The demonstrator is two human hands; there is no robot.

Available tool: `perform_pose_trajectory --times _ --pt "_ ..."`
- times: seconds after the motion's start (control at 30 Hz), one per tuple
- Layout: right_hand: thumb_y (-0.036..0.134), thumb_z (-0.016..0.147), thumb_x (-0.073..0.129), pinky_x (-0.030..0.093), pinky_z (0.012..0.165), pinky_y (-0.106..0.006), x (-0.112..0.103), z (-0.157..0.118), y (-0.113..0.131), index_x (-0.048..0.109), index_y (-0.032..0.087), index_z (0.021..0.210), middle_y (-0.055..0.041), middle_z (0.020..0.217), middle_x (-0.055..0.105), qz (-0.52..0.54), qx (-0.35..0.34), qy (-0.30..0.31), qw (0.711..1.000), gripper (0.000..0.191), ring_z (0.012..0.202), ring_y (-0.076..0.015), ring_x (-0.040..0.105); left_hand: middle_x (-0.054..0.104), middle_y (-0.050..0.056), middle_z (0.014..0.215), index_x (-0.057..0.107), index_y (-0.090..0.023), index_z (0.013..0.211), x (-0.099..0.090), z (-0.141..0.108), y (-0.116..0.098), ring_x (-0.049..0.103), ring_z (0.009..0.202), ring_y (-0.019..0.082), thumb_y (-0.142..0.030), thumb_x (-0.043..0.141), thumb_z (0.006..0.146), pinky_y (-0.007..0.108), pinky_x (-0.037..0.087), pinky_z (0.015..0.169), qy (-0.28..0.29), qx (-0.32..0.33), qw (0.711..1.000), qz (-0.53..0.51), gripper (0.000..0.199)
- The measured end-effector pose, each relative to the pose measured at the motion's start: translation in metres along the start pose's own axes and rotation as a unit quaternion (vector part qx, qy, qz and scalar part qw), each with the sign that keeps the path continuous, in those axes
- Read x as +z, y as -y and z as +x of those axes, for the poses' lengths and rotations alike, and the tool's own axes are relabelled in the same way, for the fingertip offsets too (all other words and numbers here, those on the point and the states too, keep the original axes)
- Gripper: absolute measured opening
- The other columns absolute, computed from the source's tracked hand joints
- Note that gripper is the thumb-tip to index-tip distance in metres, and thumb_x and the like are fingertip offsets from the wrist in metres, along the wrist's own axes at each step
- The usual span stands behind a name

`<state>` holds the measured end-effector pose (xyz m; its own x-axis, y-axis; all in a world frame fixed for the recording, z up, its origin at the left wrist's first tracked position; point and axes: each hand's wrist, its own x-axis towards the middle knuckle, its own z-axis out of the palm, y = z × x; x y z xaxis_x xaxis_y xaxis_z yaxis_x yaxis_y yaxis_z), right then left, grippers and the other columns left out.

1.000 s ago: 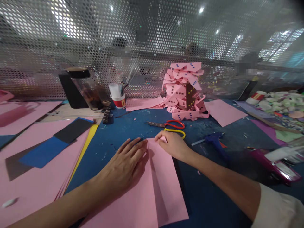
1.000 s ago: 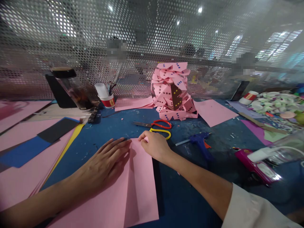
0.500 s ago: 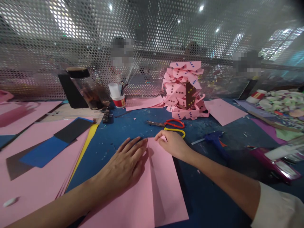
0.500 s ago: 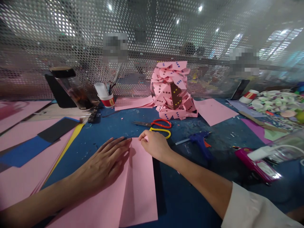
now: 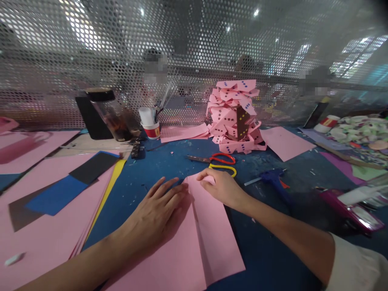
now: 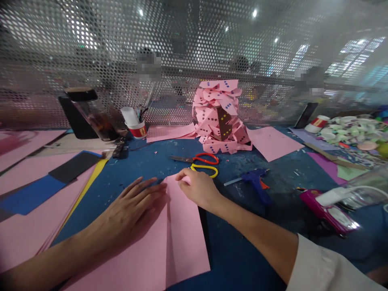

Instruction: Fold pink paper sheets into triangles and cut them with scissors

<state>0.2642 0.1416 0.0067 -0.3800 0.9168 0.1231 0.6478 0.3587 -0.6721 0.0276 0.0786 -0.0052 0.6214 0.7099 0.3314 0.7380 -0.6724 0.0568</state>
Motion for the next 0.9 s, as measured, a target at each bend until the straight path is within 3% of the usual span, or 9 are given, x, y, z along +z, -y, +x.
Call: perform_pose_trajectory --times 0.33,0.53,0.77,0.9 --pt "0.015 0.088 0.057 0.049 0.083 -0.031 -0.002 0.001 0.001 0.074 0.025 0.096 -0.0011 0.097 0.078 -0.019 0.018 0.035 0.999 0.021 0.094 -0.0205 0.071 0.059 0.004 0.148 0.058 -0.024 0.138 0.002 0.000 -0.002 0.046 0.142 0.026 -0.021 0.048 0.100 0.052 0.030 0.122 -0.001 -0.002 1.000 0.014 0.039" --pt "0.021 0.090 0.059 0.047 0.084 -0.030 -0.007 -0.001 0.003 0.072 0.024 0.099 -0.0015 0.103 0.077 0.012 -0.003 0.026 1.000 0.016 0.097 -0.0198 0.069 0.053 0.004 0.154 0.056 -0.026 0.140 0.004 -0.006 0.000 0.043 0.145 0.028 -0.023 0.048 0.100 0.054 0.028 0.122 0.002 0.006 1.000 0.014 0.040" --pt "0.026 0.090 0.061 0.040 0.067 -0.027 -0.020 -0.012 0.007 0.074 0.027 0.106 0.0003 0.103 0.076 -0.003 0.025 0.095 0.995 0.020 0.073 -0.0137 0.061 0.061 0.005 0.145 0.052 -0.023 0.143 -0.002 -0.005 -0.002 0.049 0.139 0.025 -0.020 0.045 0.101 0.049 0.030 0.121 0.008 0.014 1.000 0.011 0.043" --pt "0.023 0.089 0.062 0.034 0.061 -0.025 -0.024 -0.026 0.011 0.074 0.026 0.106 0.0020 0.083 0.072 -0.004 0.041 0.109 0.993 0.021 0.064 -0.0118 0.055 0.063 0.004 0.142 0.055 -0.024 0.141 -0.005 -0.006 -0.002 0.052 0.135 0.027 -0.024 0.048 0.100 0.051 0.031 0.119 0.011 0.026 0.999 0.020 0.042"
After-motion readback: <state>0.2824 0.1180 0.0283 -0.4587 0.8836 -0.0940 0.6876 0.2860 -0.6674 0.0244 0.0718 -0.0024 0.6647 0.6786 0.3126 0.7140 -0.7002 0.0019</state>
